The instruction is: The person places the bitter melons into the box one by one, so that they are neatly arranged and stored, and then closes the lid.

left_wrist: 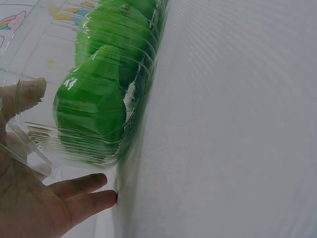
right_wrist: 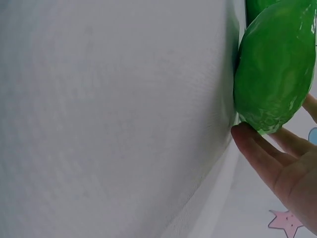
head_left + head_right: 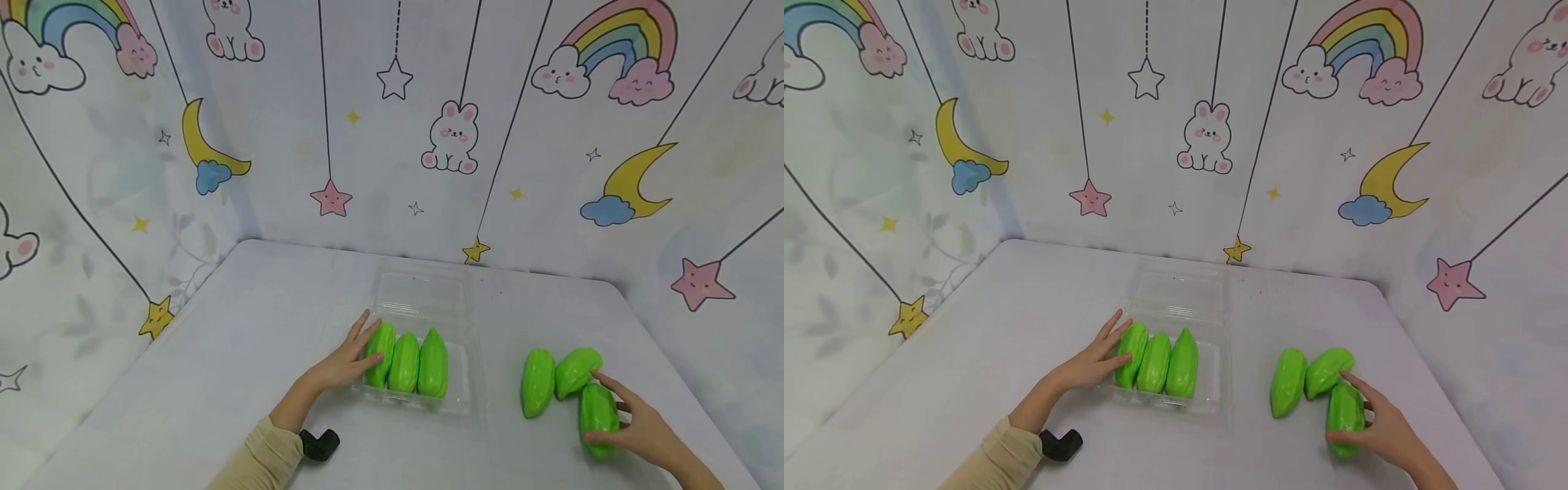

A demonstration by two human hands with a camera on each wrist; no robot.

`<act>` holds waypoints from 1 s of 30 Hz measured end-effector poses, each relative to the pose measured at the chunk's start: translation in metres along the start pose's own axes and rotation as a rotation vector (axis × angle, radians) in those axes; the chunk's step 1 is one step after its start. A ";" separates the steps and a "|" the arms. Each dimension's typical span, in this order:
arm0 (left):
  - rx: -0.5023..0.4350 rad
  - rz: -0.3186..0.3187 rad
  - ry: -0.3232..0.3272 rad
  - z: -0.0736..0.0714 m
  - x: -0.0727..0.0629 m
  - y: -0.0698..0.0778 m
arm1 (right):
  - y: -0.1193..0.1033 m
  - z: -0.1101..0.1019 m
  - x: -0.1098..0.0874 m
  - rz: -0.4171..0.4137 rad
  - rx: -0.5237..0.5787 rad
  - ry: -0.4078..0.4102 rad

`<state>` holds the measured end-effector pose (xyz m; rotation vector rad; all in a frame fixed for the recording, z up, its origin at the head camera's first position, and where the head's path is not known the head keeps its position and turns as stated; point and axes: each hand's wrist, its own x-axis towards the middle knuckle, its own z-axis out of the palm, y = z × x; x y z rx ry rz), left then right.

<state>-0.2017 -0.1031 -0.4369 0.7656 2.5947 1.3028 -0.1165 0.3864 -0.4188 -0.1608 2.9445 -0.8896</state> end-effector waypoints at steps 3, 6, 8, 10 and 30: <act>0.001 0.001 -0.001 0.000 0.000 0.000 | 0.002 0.002 0.000 0.005 0.001 -0.009; -0.003 0.002 0.000 0.000 0.000 0.000 | 0.004 0.002 -0.001 -0.005 0.006 -0.006; -0.003 0.001 0.000 0.000 0.000 0.000 | 0.005 0.002 -0.001 -0.010 0.004 -0.005; -0.006 0.002 0.000 0.000 0.000 0.000 | 0.005 0.002 -0.001 -0.009 0.002 -0.007; -0.005 0.000 0.000 0.000 0.001 -0.003 | 0.005 -0.005 0.002 0.154 -0.025 -0.156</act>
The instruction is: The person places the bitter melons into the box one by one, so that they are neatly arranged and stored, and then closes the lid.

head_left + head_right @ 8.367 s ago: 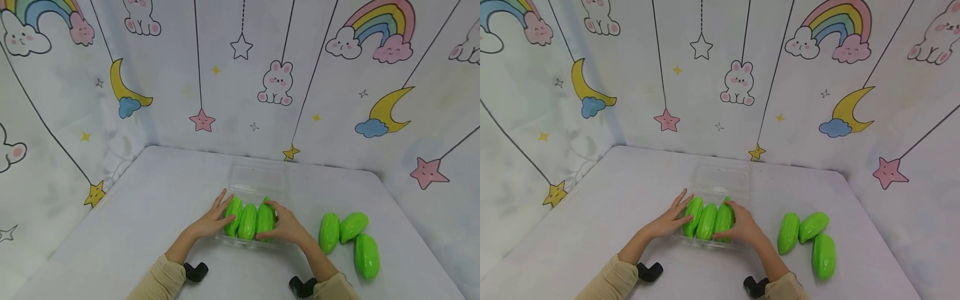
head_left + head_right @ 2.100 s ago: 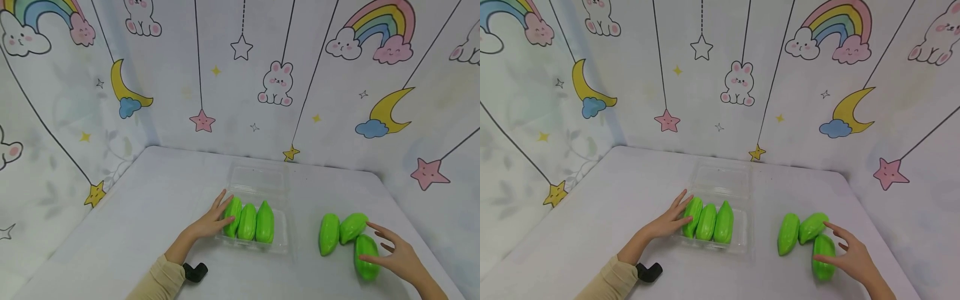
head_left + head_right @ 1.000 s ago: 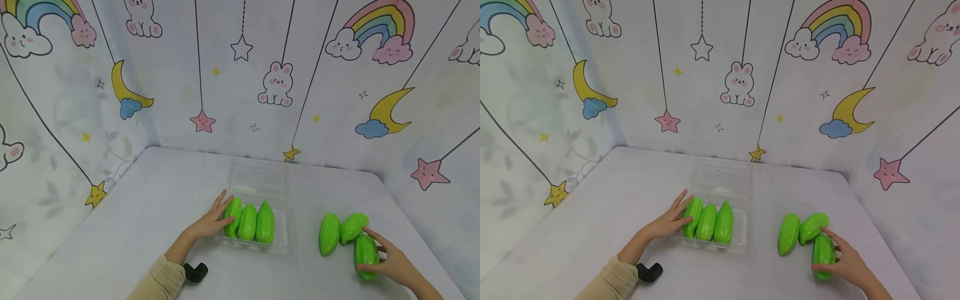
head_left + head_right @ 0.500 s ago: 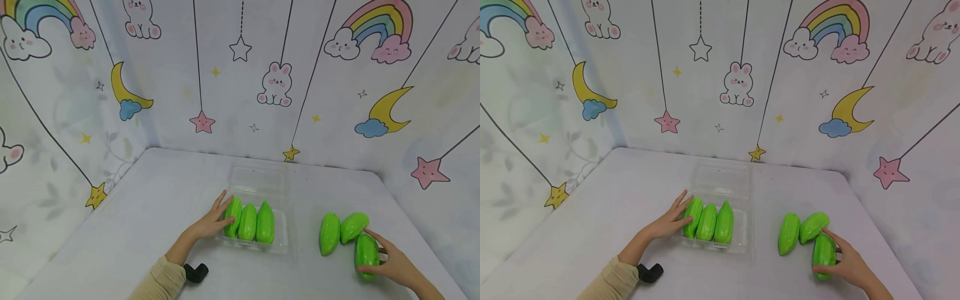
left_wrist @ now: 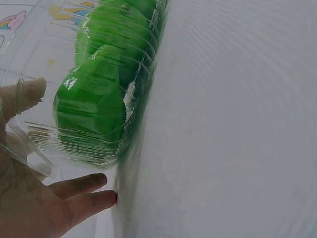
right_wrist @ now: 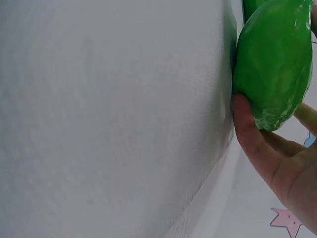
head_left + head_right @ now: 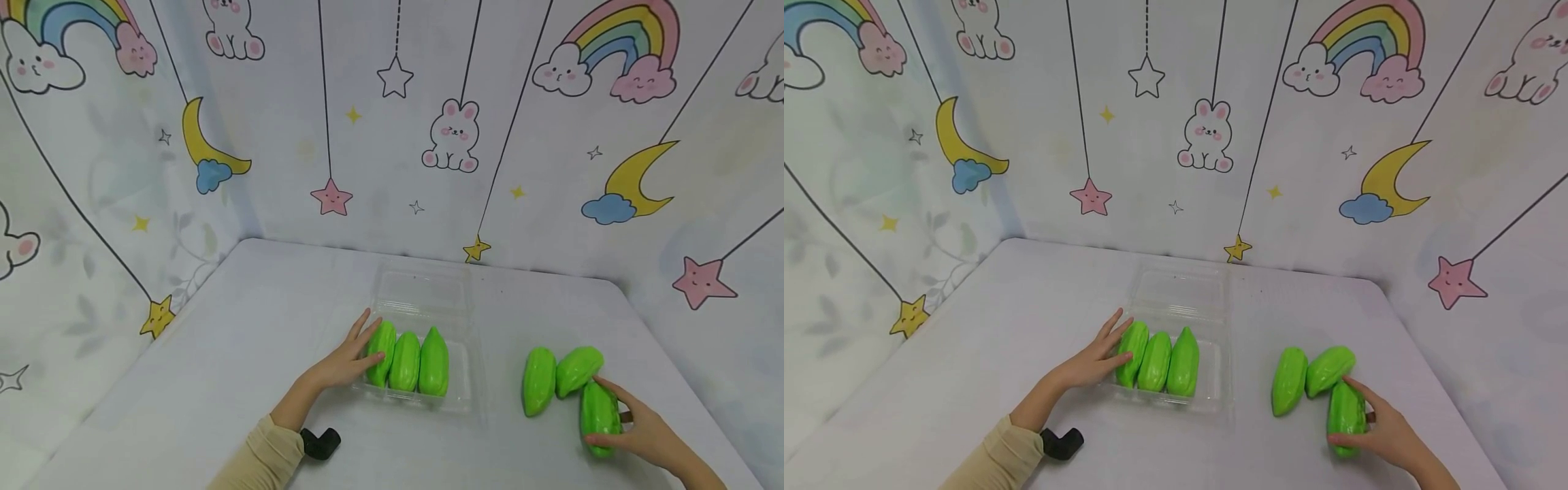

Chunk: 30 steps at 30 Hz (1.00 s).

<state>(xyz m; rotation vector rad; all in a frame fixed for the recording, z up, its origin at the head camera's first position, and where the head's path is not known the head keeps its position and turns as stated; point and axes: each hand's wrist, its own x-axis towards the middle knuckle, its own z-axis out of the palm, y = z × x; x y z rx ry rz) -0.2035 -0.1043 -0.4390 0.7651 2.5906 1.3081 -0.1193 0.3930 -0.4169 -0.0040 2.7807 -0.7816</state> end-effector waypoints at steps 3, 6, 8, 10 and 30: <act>-0.001 0.005 -0.002 0.000 0.000 0.000 | 0.001 0.000 0.000 -0.003 0.006 0.004; 0.002 0.013 0.003 0.001 0.000 0.000 | 0.001 -0.001 0.000 -0.009 0.021 0.013; 0.001 0.010 0.000 0.001 0.001 -0.001 | 0.001 -0.001 0.000 -0.016 0.030 0.021; -0.004 0.012 0.002 0.001 0.001 0.000 | 0.001 -0.002 -0.001 -0.026 0.035 0.034; -0.004 0.013 0.000 0.001 0.000 0.000 | -0.031 -0.011 -0.004 -0.177 0.034 0.207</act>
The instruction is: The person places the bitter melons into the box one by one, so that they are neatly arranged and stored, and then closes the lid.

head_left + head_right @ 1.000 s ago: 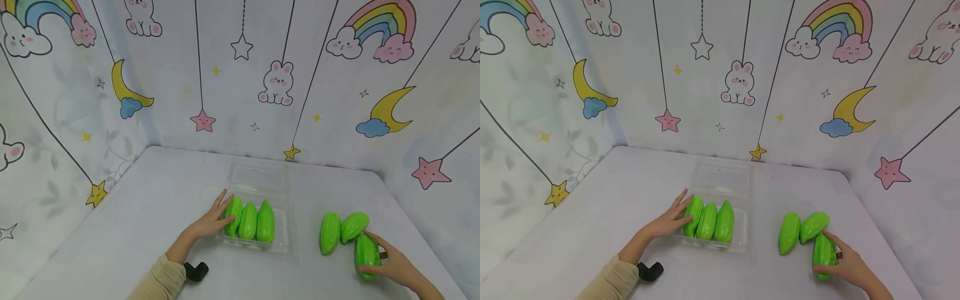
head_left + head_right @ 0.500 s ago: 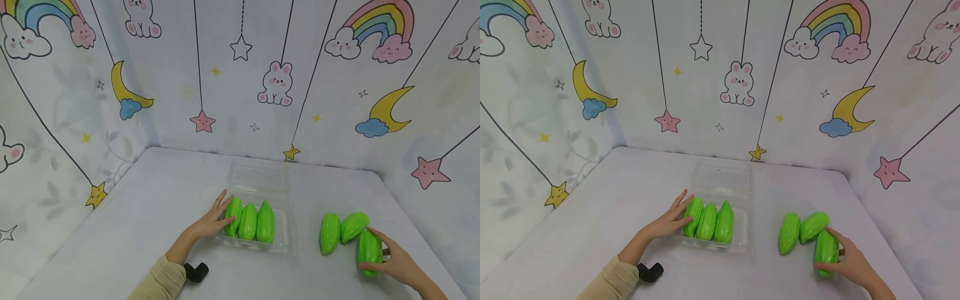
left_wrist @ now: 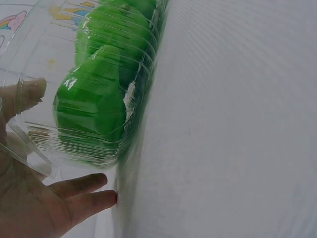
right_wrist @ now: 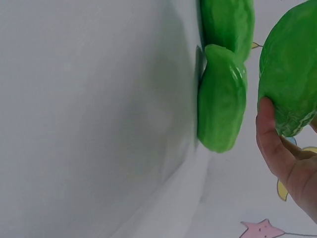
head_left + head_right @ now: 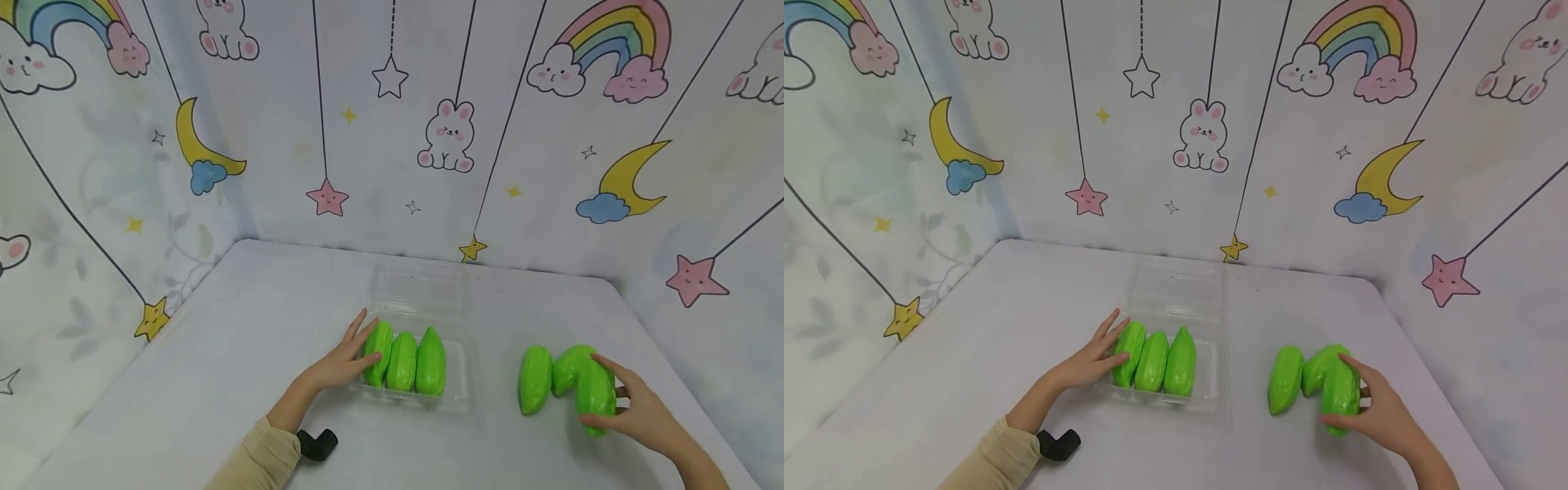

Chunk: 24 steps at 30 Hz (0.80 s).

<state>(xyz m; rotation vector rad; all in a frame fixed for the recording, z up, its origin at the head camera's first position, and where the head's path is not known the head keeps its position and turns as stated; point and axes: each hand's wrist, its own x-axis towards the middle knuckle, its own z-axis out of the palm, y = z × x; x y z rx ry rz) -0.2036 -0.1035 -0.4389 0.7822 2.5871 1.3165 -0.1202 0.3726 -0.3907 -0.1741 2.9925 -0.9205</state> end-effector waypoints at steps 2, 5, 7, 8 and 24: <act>0.001 0.006 0.000 0.000 -0.001 0.000 | -0.004 0.002 0.002 -0.018 0.004 0.008; 0.000 0.005 -0.002 0.000 -0.001 -0.001 | -0.010 0.006 0.005 -0.048 0.027 0.010; -0.001 0.007 -0.003 0.000 -0.001 -0.001 | -0.014 0.007 0.008 -0.059 0.037 0.010; -0.002 0.008 -0.002 0.000 -0.001 -0.001 | -0.016 0.008 0.009 -0.068 0.046 0.008; -0.003 -0.013 -0.010 0.000 -0.001 -0.003 | -0.045 0.016 0.020 -0.146 0.102 0.024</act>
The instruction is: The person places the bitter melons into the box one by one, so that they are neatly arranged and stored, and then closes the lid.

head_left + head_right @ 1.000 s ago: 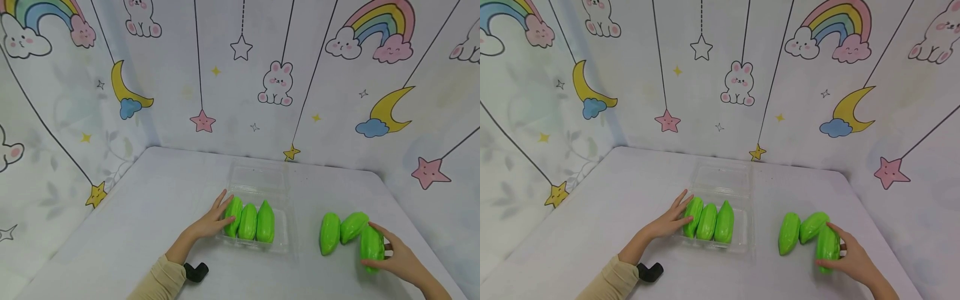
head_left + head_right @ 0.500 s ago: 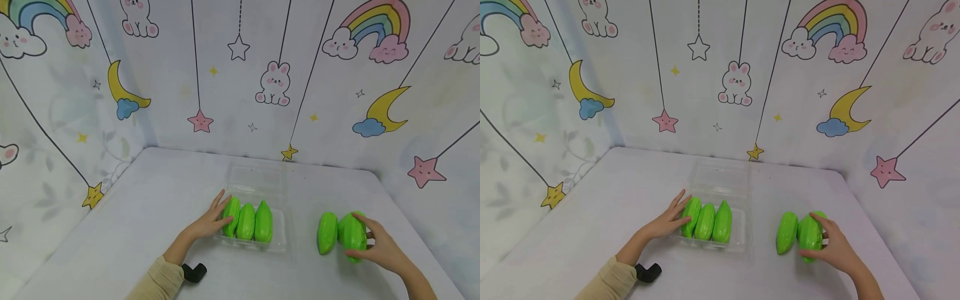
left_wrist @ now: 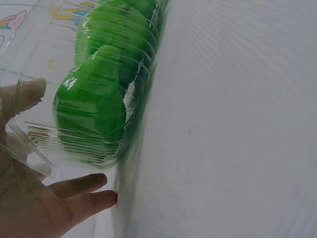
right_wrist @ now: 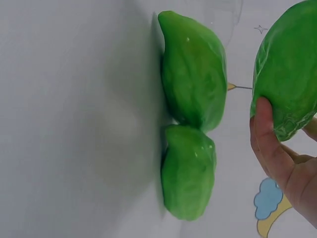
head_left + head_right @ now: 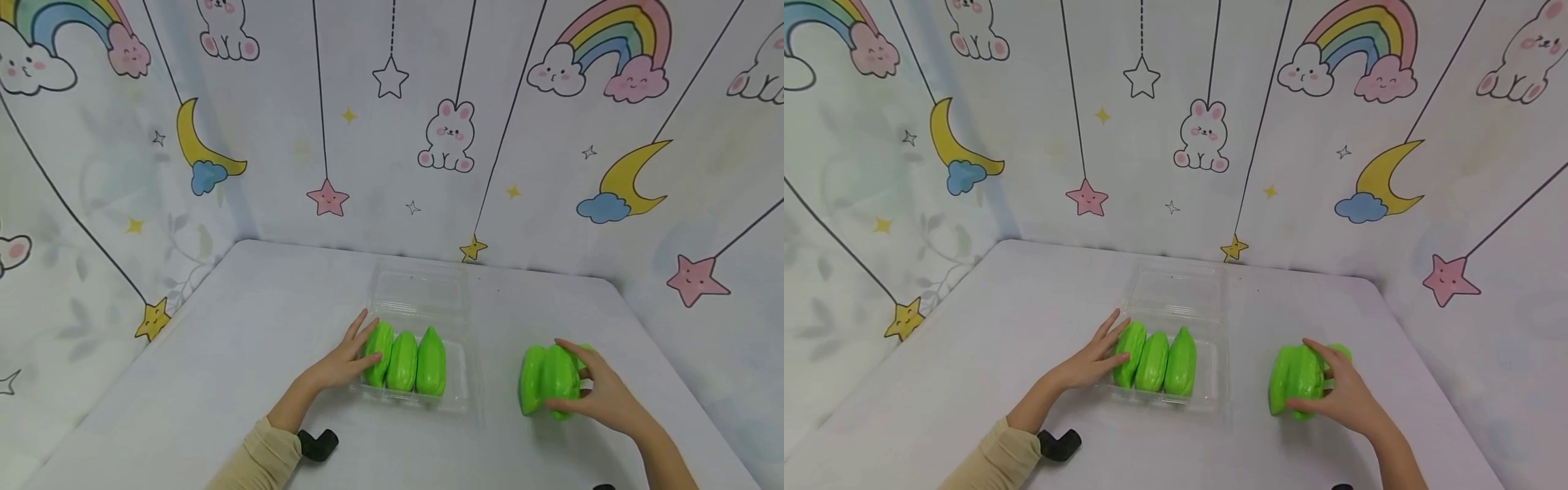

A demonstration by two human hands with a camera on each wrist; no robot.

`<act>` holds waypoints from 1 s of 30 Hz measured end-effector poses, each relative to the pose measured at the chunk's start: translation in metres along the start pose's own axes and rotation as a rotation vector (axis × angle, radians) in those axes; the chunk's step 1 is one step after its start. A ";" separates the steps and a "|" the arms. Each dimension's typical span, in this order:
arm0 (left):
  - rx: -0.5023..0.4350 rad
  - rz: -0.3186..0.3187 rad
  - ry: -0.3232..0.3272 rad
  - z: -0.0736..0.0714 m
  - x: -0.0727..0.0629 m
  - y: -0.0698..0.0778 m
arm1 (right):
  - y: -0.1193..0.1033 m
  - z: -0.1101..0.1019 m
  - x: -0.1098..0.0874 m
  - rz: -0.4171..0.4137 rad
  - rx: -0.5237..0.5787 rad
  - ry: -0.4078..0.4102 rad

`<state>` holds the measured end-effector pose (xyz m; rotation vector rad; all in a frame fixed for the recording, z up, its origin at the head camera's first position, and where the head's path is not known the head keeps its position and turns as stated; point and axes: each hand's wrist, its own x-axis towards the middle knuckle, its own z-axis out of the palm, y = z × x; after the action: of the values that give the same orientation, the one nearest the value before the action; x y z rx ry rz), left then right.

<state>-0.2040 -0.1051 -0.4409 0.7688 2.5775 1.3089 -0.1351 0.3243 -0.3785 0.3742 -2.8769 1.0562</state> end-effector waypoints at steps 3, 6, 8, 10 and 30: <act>0.002 0.008 0.000 0.000 0.000 0.001 | -0.005 0.002 0.001 0.002 0.007 -0.003; 0.005 0.010 -0.001 0.000 0.000 0.001 | -0.008 0.004 0.002 0.002 0.005 -0.003; 0.006 0.011 0.002 0.000 0.000 0.001 | -0.009 0.006 0.004 -0.001 0.001 -0.001; 0.005 0.006 0.000 0.000 0.000 0.001 | -0.010 0.007 0.005 -0.006 -0.002 0.000; -0.004 -0.004 0.005 0.000 0.000 0.001 | -0.035 0.021 0.023 -0.066 0.038 -0.026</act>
<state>-0.2034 -0.1049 -0.4401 0.7603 2.5782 1.3167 -0.1483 0.2805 -0.3698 0.4852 -2.8492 1.1040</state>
